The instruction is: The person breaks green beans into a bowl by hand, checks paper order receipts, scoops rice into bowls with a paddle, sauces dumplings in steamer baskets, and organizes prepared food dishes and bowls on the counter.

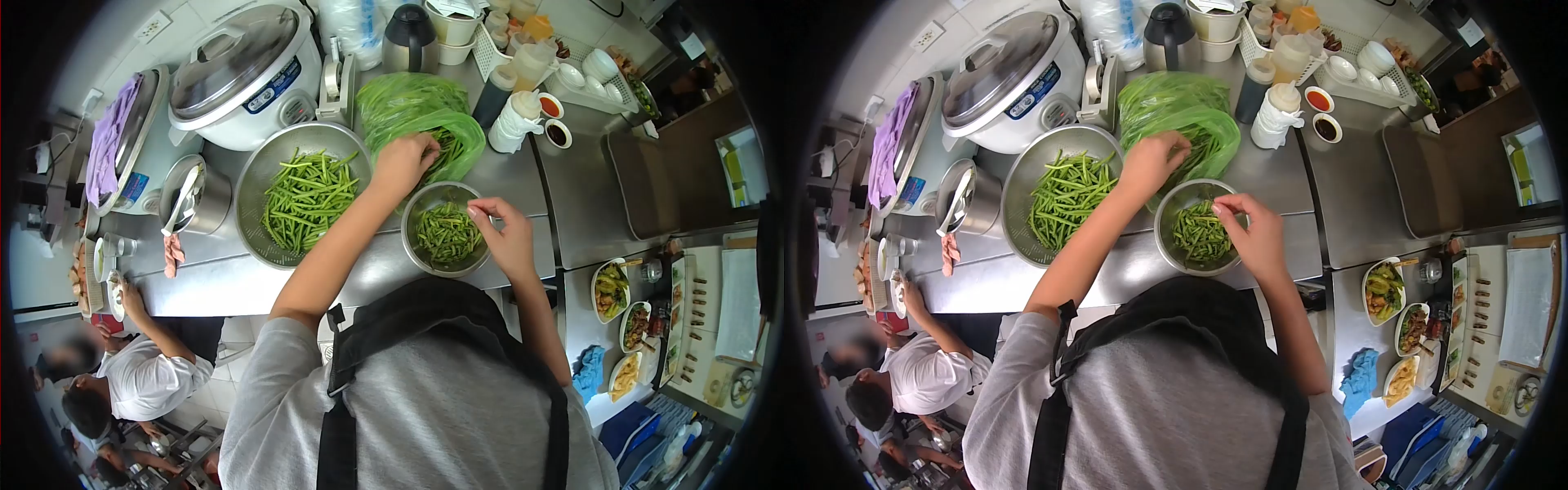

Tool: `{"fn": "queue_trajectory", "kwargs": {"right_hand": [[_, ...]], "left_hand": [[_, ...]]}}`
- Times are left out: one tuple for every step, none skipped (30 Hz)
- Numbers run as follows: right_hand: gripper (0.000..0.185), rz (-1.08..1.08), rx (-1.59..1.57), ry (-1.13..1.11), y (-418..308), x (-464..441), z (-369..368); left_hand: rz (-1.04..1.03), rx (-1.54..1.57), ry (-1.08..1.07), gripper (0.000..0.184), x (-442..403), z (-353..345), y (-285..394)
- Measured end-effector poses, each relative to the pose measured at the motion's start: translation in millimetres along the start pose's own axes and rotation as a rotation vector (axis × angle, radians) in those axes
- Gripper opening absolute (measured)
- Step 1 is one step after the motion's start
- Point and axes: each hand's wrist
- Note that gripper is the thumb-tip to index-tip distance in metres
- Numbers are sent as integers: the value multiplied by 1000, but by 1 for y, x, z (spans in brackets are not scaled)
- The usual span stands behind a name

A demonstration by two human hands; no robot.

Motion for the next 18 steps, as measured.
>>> {"fn": "queue_trajectory", "kwargs": {"right_hand": [[17,10,-14,10,-4,-2,-2],[17,-7,-12,-11,-8,-3,-3],[18,-22,-11,-32,-12,-5,-4],[19,-37,-8,-53,-14,-7,-4],[20,-67,-21,-84,-15,-9,-4],[21,-99,-32,-115,-14,-10,-4],[23,-130,-44,-145,-14,-11,-3],[24,-133,-107,-203,-11,-11,-2],[25,-138,-169,-261,-6,-11,-1],[26,-144,-231,-318,-3,-11,1],[26,-153,-235,-354,-2,-10,3],[26,-163,-239,-388,-1,-8,4],[26,-173,-244,-423,-2,-6,5],[27,-172,-156,-446,-5,-4,7],[27,-171,-68,-469,-14,-2,9],[28,-170,20,-489,-19,0,10],[28,-142,27,-478,-21,2,10],[28,-115,33,-465,-21,3,10]], "left_hand": [[-66,40,28,11,2,9,10],[-133,80,59,10,5,19,22],[-201,119,91,10,8,27,33],[-284,129,63,11,11,34,42],[-367,139,36,12,16,40,51],[-449,149,8,13,21,42,57],[-442,155,15,14,27,42,60],[-435,161,22,14,32,42,63],[-427,169,29,15,36,41,64],[-428,179,46,16,39,40,63],[-416,182,41,17,42,41,62],[-405,185,35,17,45,43,64],[-394,188,29,18,49,44,66],[-374,173,22,18,52,44,66],[-356,157,14,18,55,44,67],[-337,142,6,17,58,43,67],[-329,139,7,18,61,43,67],[-321,135,8,18,63,42,68]]}}
Point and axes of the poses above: each hand's wrist, its own x-axis away from the middle knuckle, its own z-axis out of the back of the hand, y = z × x, and after that the axes turned 4 degrees about -z, right-handed
